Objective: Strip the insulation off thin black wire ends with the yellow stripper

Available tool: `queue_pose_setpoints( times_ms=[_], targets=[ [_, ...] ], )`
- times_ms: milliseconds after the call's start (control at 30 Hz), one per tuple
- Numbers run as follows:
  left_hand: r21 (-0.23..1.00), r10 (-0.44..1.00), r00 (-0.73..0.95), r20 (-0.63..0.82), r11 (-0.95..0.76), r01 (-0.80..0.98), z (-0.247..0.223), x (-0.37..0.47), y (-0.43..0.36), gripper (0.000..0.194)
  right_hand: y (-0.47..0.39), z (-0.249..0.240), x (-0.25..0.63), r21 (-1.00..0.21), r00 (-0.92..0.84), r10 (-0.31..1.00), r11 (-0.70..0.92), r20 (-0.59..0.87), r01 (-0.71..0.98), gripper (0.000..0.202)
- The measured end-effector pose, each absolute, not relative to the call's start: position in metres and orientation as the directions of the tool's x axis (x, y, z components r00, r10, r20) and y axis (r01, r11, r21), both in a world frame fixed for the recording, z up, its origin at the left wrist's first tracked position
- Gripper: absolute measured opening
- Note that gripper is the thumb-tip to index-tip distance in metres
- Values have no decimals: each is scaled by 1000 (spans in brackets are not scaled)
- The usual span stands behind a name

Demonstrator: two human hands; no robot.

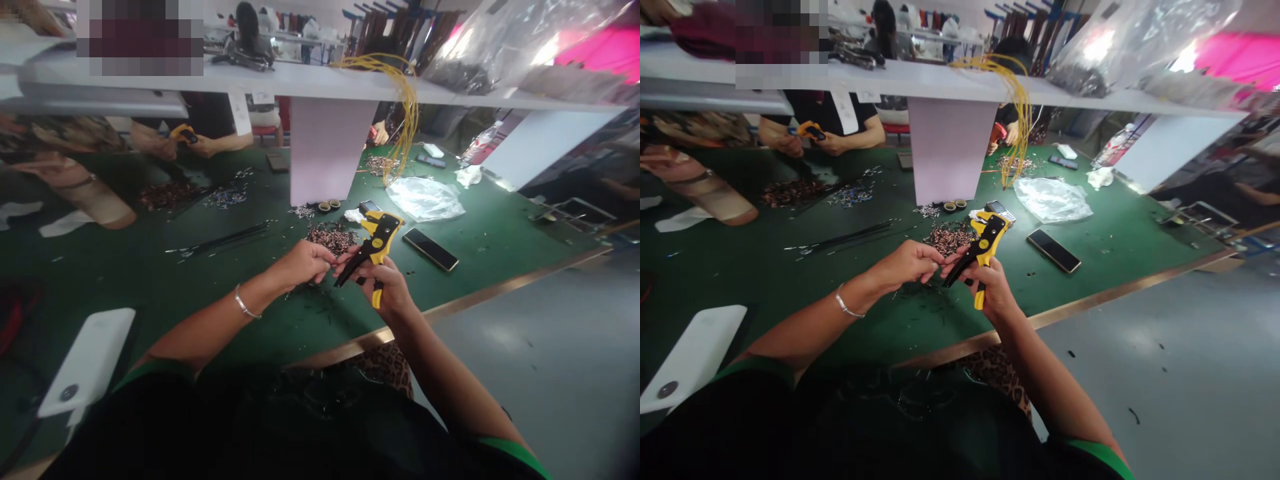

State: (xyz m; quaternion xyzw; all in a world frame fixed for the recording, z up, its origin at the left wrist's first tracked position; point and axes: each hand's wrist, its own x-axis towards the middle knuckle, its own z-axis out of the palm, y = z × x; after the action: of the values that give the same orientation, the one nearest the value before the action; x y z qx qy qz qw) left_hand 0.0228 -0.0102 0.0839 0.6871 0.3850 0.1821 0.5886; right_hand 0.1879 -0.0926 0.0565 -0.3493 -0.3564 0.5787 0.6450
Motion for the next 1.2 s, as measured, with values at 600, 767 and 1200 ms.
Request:
queue_pose_setpoints(
  times_ms=[600, 767, 1200],
  targets=[
    [918, 760, 647, -60, -213, 336, 57, -2, -3, 19, -82, 36, 164, -901, 120, 991, 111, 66, -419, 41],
    [924, 812, 576, -87, -151, 352, 53, -6, 4, 14, -98, 26, 173, -946, 206, 977, 121, 60, -301, 34],
    [951, 881, 465, -88, -65, 303, 55, -19, 16, 12, -99, -24, 172, -920, 375, 911, -11, -170, -391, 32]
  ],
)
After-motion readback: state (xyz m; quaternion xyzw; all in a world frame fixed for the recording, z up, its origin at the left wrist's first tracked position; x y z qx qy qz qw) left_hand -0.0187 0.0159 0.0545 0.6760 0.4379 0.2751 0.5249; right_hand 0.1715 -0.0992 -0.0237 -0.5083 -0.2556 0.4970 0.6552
